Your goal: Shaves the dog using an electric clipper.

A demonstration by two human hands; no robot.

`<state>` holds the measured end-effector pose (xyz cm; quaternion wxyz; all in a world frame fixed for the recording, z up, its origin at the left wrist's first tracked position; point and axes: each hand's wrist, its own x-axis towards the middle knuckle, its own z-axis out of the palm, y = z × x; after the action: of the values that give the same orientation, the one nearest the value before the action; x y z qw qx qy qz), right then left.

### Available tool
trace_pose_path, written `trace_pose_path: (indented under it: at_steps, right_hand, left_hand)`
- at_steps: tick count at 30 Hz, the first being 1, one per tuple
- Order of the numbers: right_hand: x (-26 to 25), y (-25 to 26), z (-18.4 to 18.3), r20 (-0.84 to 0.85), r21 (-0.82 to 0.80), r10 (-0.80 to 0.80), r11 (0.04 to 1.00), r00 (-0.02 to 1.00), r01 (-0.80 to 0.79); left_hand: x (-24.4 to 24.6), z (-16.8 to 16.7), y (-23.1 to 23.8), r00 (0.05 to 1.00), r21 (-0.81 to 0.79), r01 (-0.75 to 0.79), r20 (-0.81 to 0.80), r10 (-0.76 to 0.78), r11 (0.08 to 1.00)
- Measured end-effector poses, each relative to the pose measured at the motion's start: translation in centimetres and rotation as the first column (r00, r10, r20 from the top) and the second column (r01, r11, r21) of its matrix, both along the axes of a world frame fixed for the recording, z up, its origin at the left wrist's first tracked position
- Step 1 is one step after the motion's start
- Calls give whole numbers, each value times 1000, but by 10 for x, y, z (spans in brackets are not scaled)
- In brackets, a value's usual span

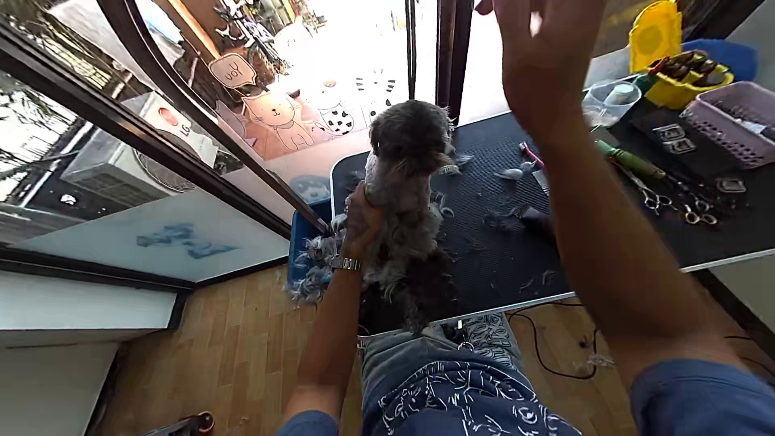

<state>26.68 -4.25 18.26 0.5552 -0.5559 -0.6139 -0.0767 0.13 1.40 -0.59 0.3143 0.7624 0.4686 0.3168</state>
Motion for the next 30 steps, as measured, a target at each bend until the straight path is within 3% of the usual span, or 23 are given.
trace_pose_path:
  at_steps: [2, 4, 6, 9, 11, 12, 16, 18, 22, 24, 26, 28, 30]
  right_hand:
    - [38, 23, -96, -71, -386, -22, 922, 997, -7]
    - [57, 30, -207, -41, -685, -12, 728, 999, -19]
    - [50, 18, -289, 25, -792, -5, 611, 1000, 23]
    - [1, -37, -351, 196, -759, 29, 637, 980, 134]
    - [-32, -69, -359, 245, -746, 91, 654, 965, 128]
    - [-46, -82, -359, 217, -757, 124, 647, 968, 87]
    - [-113, -120, -354, 55, -736, 163, 674, 985, -70]
    - [-147, -120, -351, -28, -721, 150, 682, 988, -125]
    - [-193, -118, -330, -309, -721, 307, 541, 900, -432]
    - [-191, -127, -330, -248, -639, 236, 689, 939, -342]
    - [-173, -135, -338, -116, -559, 17, 825, 993, -80]
    - [-160, -141, -346, -93, -637, -142, 769, 986, 51]
    - [-178, -135, -348, -116, -709, -124, 705, 986, 6]
  left_hand:
    - [1, -9, 7, 1000, 0, 3, -11, -3, 1000]
    - [3, -16, 13, 999, -15, -37, -22, 36, 999]
    - [1, -19, 9, 998, 5, -62, -29, 62, 998]
    - [-6, -32, -28, 988, 195, -135, -46, 147, 971]
    - [-8, -53, -67, 984, 364, -136, -56, 168, 921]
    - [-9, -68, -93, 992, 384, -68, -75, 104, 921]
    - [-27, -138, -176, 911, 228, 260, -379, -160, 938]
    - [-50, -155, -175, 871, 109, 269, -452, -193, 957]
    - [-94, -156, -143, 891, 62, 168, -437, -124, 984]
    - [-116, -160, -124, 880, 147, 83, -474, -4, 986]
    - [-131, -163, -115, 880, 294, 30, -462, 114, 955]
    - [-129, -165, -122, 906, 385, 51, -405, 119, 922]
    - [-113, -168, -136, 932, 346, 145, -363, -10, 927]
